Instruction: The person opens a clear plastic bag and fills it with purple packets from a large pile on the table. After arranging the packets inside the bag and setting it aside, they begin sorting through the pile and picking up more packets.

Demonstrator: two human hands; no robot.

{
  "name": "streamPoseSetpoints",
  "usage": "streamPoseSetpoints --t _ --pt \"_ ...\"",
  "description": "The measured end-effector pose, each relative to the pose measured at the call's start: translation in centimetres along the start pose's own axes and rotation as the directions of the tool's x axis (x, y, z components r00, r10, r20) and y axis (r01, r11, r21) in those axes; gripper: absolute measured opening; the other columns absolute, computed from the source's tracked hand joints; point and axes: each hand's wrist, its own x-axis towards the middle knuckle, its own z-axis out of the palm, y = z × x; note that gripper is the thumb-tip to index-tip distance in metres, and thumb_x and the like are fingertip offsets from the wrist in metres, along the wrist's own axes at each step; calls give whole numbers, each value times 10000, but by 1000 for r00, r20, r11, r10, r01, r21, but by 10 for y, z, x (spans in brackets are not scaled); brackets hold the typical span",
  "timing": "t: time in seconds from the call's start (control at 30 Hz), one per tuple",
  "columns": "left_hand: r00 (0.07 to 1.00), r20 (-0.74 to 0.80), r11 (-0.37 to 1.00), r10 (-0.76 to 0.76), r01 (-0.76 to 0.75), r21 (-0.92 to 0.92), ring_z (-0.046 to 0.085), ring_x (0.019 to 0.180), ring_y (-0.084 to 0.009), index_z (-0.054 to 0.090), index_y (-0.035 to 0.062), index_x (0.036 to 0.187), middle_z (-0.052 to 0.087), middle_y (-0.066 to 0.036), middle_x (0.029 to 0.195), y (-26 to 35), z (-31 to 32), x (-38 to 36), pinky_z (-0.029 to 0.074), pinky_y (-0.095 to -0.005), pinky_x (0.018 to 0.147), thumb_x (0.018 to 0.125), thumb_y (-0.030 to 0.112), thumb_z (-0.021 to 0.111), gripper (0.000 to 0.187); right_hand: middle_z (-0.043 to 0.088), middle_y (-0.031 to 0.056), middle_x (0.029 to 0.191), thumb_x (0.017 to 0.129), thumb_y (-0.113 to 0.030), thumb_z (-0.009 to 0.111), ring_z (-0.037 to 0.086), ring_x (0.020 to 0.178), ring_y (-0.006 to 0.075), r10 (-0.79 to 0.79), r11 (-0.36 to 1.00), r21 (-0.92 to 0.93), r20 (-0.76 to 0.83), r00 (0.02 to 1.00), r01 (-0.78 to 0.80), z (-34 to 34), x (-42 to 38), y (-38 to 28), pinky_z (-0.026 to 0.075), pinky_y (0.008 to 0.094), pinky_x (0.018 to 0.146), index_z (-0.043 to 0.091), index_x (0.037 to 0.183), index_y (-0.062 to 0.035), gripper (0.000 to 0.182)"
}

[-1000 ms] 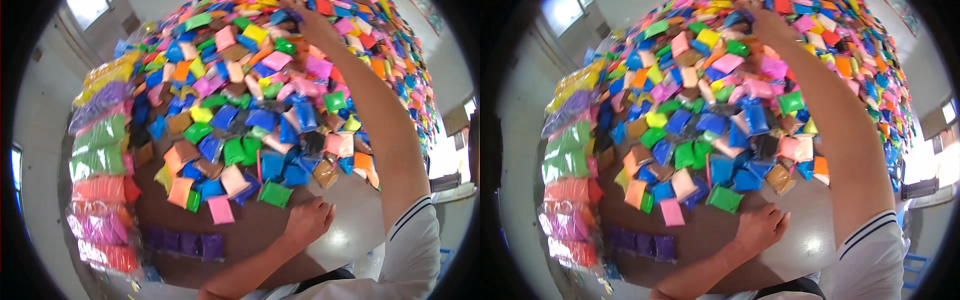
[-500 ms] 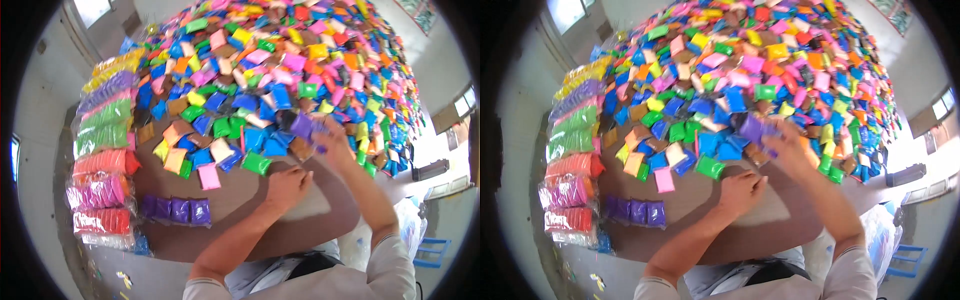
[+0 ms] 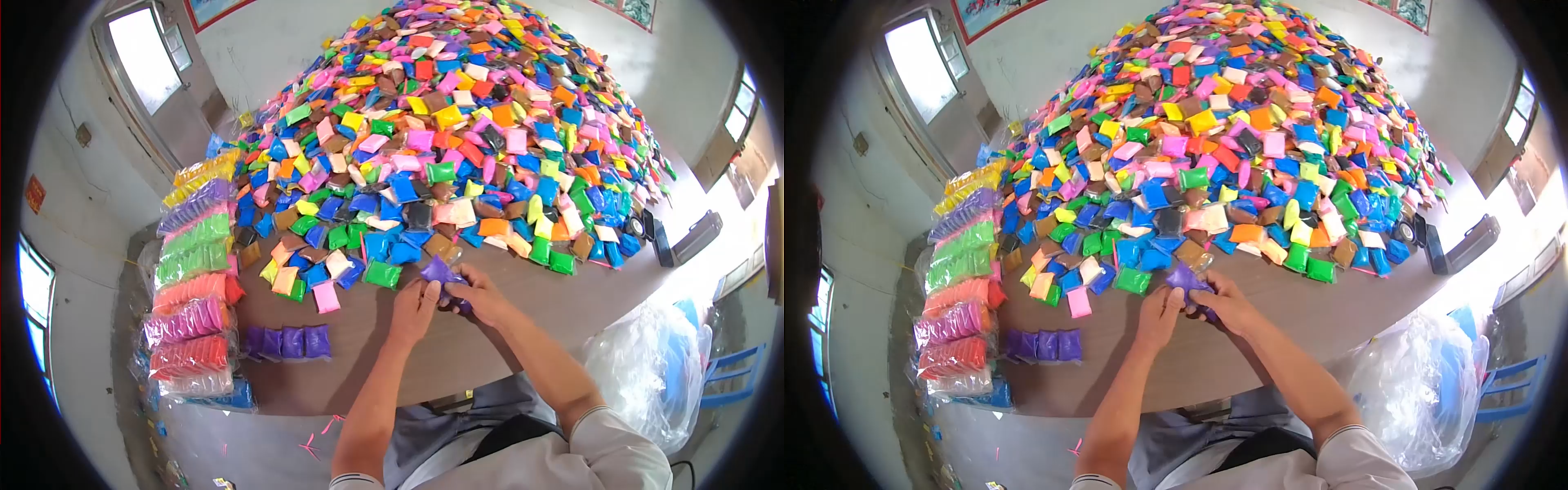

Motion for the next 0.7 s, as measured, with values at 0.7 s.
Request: streamPoseSetpoints --t 0.7 --pt "990 -107 996 -94 93 -16 571 781 -140 642 -29 1003 645 -81 851 -8 -2 -12 477 -328 726 971 305 578 341 600 1 707 942 -289 647 551 622 86 -63 948 -310 34 997 71 12 -22 2 452 257 570 643 1091 -46 286"
